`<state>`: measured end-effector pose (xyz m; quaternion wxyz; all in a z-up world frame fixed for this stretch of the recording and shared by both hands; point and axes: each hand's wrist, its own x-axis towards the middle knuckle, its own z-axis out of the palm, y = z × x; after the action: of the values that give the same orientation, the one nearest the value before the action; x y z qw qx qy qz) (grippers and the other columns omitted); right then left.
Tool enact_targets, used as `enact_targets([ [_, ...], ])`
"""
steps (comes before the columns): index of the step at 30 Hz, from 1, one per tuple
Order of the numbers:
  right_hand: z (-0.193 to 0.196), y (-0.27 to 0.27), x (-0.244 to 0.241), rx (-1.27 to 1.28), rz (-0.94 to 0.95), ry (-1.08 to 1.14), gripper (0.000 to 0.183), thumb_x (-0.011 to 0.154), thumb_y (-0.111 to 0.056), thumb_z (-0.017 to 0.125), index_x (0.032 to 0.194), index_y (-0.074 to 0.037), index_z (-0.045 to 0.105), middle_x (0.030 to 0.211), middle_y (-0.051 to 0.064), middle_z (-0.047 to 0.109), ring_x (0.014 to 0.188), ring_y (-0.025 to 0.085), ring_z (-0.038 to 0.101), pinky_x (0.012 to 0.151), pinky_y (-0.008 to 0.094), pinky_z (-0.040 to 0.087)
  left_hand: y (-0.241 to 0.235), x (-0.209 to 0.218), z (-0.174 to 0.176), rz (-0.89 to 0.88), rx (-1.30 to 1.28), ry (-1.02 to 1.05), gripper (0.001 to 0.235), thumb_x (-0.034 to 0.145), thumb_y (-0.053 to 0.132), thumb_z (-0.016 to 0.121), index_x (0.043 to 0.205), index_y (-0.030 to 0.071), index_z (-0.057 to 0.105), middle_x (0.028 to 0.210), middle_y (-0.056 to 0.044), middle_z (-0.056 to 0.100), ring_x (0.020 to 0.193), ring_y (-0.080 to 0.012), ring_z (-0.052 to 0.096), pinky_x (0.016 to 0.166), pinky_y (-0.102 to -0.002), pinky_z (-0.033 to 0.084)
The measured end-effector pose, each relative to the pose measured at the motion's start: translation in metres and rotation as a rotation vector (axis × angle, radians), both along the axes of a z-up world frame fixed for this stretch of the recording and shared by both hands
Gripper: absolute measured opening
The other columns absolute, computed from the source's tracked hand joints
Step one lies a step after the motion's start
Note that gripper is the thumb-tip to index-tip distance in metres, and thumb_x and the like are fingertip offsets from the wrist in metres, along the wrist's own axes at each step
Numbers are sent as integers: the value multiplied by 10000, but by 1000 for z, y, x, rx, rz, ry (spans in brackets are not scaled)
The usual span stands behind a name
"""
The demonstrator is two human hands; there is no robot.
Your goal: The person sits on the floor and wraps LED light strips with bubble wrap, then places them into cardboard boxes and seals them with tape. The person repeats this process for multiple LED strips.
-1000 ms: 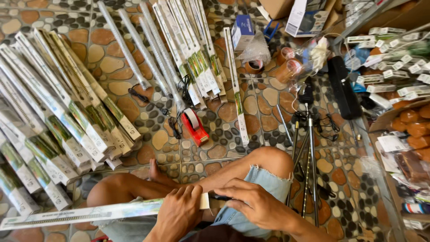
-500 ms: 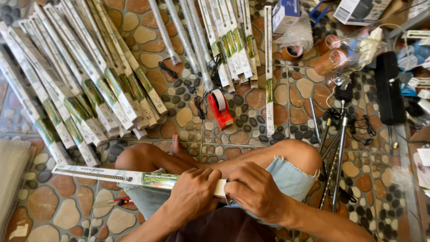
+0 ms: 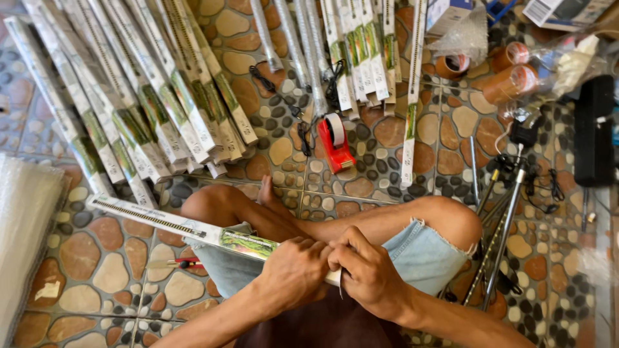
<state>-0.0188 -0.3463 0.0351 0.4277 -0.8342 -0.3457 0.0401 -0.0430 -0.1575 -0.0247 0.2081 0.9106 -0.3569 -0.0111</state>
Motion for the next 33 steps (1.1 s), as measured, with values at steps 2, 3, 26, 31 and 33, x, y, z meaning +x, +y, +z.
enact_targets([
  [2, 4, 1, 0, 27, -28, -27, 205, 815, 104, 677, 898, -72, 611, 1039, 156, 634, 963, 288, 736, 802, 342, 583, 5, 4, 8, 2, 9, 51, 628, 640, 281, 734, 1189, -4, 628, 904, -117, 725, 695, -322, 696, 656, -448, 553],
  [3, 5, 0, 4, 95, -77, 8, 239, 811, 61, 755, 992, -49, 644, 1044, 129, 679, 972, 266, 731, 850, 334, 581, 9, 8, 12, -18, -7, 9, 600, 667, 308, 748, 1172, 14, 614, 885, -98, 680, 710, -320, 674, 641, -456, 542],
  [26, 9, -23, 17, 310, 145, -127, 290, 966, -161, 783, 1197, -81, 628, 1059, 152, 768, 886, 270, 785, 768, 373, 595, 27, 29, 62, 58, -163, 127, 408, 852, 526, 567, 774, 127, 550, 525, -156, 572, 477, -458, 573, 459, -540, 418],
  [31, 11, -20, 30, 222, 276, 46, 258, 963, -350, 746, 1080, -139, 654, 857, -19, 719, 704, 174, 632, 686, 361, 450, 32, 27, 68, -59, -181, 151, 573, 883, 676, 574, 815, 108, 586, 525, -119, 586, 437, -407, 577, 409, -508, 401],
  [33, 14, -17, 32, 224, 284, 69, 260, 923, -312, 798, 1072, -149, 662, 887, -18, 738, 694, 162, 652, 682, 348, 470, 32, 29, 71, -64, -187, 154, 692, 793, 798, 611, 798, 108, 559, 568, -93, 614, 482, -382, 605, 439, -489, 416],
])
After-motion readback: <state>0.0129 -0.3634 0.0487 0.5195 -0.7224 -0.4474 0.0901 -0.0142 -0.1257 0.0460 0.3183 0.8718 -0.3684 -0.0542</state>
